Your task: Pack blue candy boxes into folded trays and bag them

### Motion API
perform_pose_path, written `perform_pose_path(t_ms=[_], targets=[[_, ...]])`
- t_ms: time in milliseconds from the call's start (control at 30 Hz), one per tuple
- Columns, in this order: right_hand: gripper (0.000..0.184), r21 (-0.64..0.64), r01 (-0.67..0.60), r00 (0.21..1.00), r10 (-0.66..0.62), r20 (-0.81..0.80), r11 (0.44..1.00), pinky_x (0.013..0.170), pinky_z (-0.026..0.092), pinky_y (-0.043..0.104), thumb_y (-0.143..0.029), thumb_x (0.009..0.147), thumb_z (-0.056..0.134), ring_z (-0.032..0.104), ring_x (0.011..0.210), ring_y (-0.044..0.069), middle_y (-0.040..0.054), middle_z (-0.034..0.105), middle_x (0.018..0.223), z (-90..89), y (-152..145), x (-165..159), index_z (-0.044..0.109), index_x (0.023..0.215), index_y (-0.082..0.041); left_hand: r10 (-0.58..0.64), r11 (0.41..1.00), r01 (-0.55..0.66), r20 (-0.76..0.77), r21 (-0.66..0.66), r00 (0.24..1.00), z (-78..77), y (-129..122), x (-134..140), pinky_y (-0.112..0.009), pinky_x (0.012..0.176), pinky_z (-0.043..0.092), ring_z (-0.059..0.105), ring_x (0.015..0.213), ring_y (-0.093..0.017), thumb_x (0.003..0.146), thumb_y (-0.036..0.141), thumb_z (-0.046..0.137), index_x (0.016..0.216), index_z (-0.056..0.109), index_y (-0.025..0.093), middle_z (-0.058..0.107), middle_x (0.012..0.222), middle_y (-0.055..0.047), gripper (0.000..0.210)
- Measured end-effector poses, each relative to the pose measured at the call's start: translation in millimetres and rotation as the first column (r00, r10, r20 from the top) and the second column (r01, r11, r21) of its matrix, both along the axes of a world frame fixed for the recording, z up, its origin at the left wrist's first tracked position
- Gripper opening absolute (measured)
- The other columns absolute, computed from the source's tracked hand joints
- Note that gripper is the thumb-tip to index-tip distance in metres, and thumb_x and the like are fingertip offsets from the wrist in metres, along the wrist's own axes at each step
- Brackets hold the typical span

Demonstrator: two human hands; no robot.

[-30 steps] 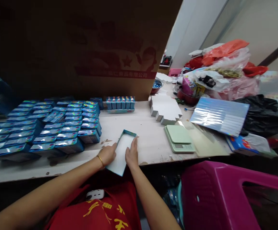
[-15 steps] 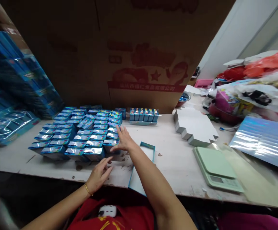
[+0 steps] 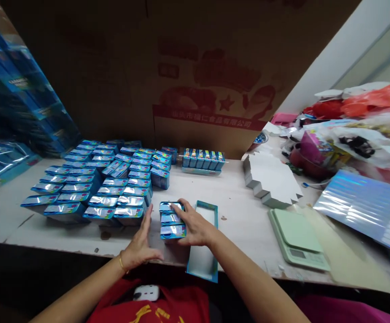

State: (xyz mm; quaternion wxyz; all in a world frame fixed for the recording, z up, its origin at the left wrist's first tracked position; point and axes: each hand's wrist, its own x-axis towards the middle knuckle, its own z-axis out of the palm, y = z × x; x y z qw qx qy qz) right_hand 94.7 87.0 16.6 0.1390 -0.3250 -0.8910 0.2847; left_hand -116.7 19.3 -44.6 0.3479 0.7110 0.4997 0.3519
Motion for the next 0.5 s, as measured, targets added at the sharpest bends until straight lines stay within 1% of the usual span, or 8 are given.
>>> perform_pose_path(t_ms=[33, 67, 167, 233, 300, 367, 433, 500], targets=[[0.103, -0.019, 0.000, 1.000, 0.000, -0.022, 1.000, 0.099, 0.027, 0.036, -0.045, 0.054, 0.069, 0.024, 0.124, 0.028, 0.0123, 0.015, 0.134, -3.5, -5, 0, 0.013, 0.137, -0.020, -0.031, 0.999, 0.031, 0.019, 0.006, 0.999, -1.3, 7, 7, -0.052, 0.104, 0.015, 0.003, 0.130, -0.034, 0.039, 0.046, 0.078, 0.134, -0.015, 0.020, -0.005, 0.143, -0.017, 0.135], [0.107, -0.037, 0.015, 0.999, -0.017, -0.049, 0.999, 0.100, 0.026, 0.036, -0.045, 0.054, 0.070, 0.021, 0.126, 0.028, 0.0123, 0.013, 0.135, -8.1, -8, -1, 0.009, 0.137, -0.019, -0.060, 0.998, 0.061, 0.050, -0.004, 0.997, -2.7, 13, 13, -0.052, 0.103, 0.018, 0.007, 0.130, -0.034, 0.038, 0.044, 0.079, 0.133, -0.020, 0.019, -0.004, 0.143, -0.019, 0.139], [0.110, -0.050, 0.116, 0.983, -0.122, -0.140, 0.992, 0.100, 0.026, 0.036, -0.043, 0.052, 0.071, 0.020, 0.126, 0.027, 0.0126, 0.008, 0.136, -22.2, -15, -10, 0.006, 0.137, -0.019, -0.065, 0.994, 0.073, 0.094, -0.077, 0.993, -5.7, 23, 28, -0.047, 0.099, 0.030, 0.027, 0.126, -0.029, 0.050, 0.038, 0.075, 0.127, -0.031, 0.023, 0.010, 0.142, -0.019, 0.132], [0.105, -0.003, 0.150, 0.972, -0.148, -0.183, 0.989, 0.099, 0.028, 0.037, -0.039, 0.052, 0.071, 0.022, 0.126, 0.027, 0.0116, 0.008, 0.136, -23.6, -17, -14, 0.012, 0.136, -0.021, -0.015, 0.995, 0.019, 0.037, -0.095, 0.999, -4.4, 23, 31, -0.047, 0.098, 0.032, 0.027, 0.126, -0.028, 0.054, 0.038, 0.072, 0.128, -0.030, 0.027, 0.011, 0.143, -0.016, 0.126], [0.098, 0.079, 0.148, 0.972, -0.130, -0.198, 0.986, 0.098, 0.031, 0.038, -0.033, 0.051, 0.071, 0.022, 0.125, 0.028, 0.0096, 0.011, 0.136, -14.9, -20, -10, 0.019, 0.134, -0.023, 0.013, 0.998, -0.014, -0.027, -0.057, 1.000, 1.3, 21, 33, -0.047, 0.101, 0.027, 0.017, 0.129, -0.029, 0.055, 0.041, 0.070, 0.130, -0.025, 0.028, 0.006, 0.144, -0.013, 0.122], [0.095, 0.152, 0.160, 0.973, -0.130, -0.192, 0.975, 0.098, 0.031, 0.039, -0.029, 0.051, 0.070, 0.021, 0.126, 0.028, 0.0082, 0.011, 0.137, 1.2, -25, 3, 0.023, 0.133, -0.023, 0.001, 0.999, 0.001, -0.069, 0.032, 0.998, 10.9, 21, 40, -0.045, 0.104, 0.024, 0.010, 0.131, -0.029, 0.057, 0.045, 0.066, 0.131, -0.023, 0.026, -0.001, 0.144, -0.011, 0.118], [0.093, 0.184, 0.206, 0.967, -0.172, -0.185, 0.961, 0.099, 0.030, 0.039, -0.028, 0.051, 0.068, 0.020, 0.126, 0.029, 0.0075, 0.009, 0.139, 17.5, -30, 23, 0.024, 0.134, -0.023, -0.032, 0.990, 0.047, -0.112, 0.132, 0.993, 21.8, 25, 56, -0.043, 0.105, 0.021, 0.009, 0.131, -0.028, 0.059, 0.048, 0.064, 0.132, -0.022, 0.023, -0.003, 0.144, -0.010, 0.115], [0.090, 0.183, 0.282, 0.949, -0.247, -0.194, 0.942, 0.099, 0.029, 0.041, -0.030, 0.054, 0.066, 0.020, 0.126, 0.030, 0.0071, 0.010, 0.139, 26.6, -34, 47, 0.025, 0.133, -0.024, -0.071, 0.978, 0.096, -0.136, 0.188, 0.988, 30.5, 33, 80, -0.042, 0.106, 0.019, 0.008, 0.131, -0.028, 0.058, 0.051, 0.063, 0.133, -0.020, 0.019, -0.002, 0.144, -0.011, 0.116]])
